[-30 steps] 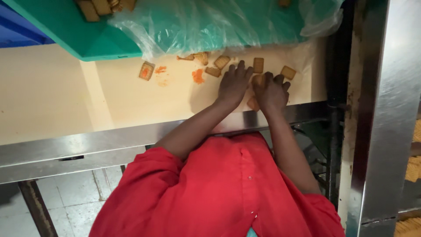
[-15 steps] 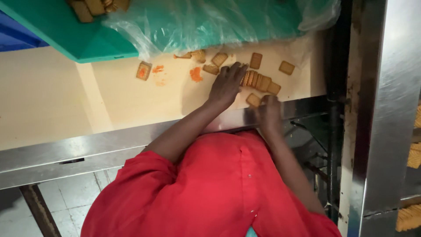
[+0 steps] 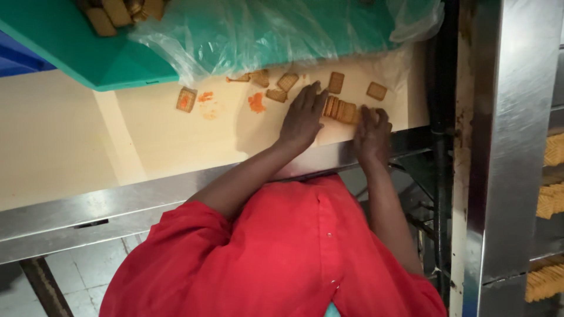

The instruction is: The person stacks rectangular biscuits from a green bin onto a moving conveyor belt. They pick up biscuits, align them into neat stacks, and place them into designated slots on the belt. The process is repetitive, involving continuous picking and stacking.

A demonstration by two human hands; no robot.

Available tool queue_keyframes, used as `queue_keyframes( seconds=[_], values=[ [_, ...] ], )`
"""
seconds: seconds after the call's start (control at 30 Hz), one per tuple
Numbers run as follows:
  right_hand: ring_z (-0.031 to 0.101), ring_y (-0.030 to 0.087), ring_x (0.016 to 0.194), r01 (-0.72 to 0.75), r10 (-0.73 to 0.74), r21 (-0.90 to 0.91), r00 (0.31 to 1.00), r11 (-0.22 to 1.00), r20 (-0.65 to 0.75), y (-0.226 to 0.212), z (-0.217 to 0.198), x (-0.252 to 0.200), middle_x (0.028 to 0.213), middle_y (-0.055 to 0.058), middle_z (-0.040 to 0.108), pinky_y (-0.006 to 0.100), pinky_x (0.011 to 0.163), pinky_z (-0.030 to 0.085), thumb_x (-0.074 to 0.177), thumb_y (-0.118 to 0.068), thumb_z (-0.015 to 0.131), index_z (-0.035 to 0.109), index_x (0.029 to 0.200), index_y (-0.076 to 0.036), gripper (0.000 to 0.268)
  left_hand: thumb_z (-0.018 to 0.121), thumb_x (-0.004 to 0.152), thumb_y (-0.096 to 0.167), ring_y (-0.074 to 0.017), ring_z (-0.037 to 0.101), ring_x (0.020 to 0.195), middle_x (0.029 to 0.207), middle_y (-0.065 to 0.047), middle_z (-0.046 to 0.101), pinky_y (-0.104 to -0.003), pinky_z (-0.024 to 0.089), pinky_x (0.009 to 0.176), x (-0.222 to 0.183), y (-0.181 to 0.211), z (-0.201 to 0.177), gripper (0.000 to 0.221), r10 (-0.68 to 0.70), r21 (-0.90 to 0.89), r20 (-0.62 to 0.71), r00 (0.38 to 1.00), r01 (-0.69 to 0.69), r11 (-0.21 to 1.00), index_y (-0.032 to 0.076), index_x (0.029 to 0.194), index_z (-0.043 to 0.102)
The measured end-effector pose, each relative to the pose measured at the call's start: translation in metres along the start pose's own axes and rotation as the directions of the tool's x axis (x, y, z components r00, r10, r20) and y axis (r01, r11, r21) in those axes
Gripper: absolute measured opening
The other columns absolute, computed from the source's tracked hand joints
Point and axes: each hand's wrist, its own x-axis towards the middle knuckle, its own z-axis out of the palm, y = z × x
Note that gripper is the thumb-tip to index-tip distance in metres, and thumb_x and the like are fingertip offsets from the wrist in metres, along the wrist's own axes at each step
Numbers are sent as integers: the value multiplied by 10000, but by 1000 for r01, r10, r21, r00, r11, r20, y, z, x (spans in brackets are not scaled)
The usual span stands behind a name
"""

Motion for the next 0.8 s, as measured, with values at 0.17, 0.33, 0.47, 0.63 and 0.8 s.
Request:
queue_keyframes(
  seconds=[0.17,0.33,0.47,0.63,0.8],
  values=[
    [565,473,1205,-58,57,30,998,998,22,6,15,6,1395,280,520,508,935,516,963,-91,638,570,1394,-102,436,836,752,228,-406,296,1475,1608,-172,308,-523,290,1182,-3,6,4,907,46,22,-15,999,-46,999,71,1526,390],
    [598,441,1203,-86,75,144,994,986,77,25,53,1,1349,246,565,508,994,508,1112,-212,527,491,1523,-78,434,815,744,208,-392,292,1503,1591,-162,337,-536,281,1220,-2,10,21,880,32,-41,18,999,-32,999,52,1515,421],
    [549,476,1238,-99,75,156,985,983,156,26,64,18,1412,290,518,520,1009,475,1032,-284,532,436,1540,-11,585,703,916,227,-314,431,1485,1595,-114,462,-496,365,1216,13,14,-10,702,-16,-186,152,988,44,982,82,1555,452],
    [437,500,1385,70,-99,345,993,936,67,54,66,20,1525,334,446,522,1158,370,1122,-353,386,419,1563,26,582,686,816,175,-380,408,1429,1496,-156,497,-493,350,1206,44,-71,-91,624,-3,-119,-534,846,-71,990,91,1417,542],
    [485,505,1310,89,-105,211,992,973,64,60,74,28,1444,325,497,530,1112,421,1128,-391,451,469,1534,8,570,659,865,124,-369,501,1378,1474,-189,561,-449,461,1081,16,-217,-182,476,-279,315,-715,641,651,691,63,1336,614]
  ],
)
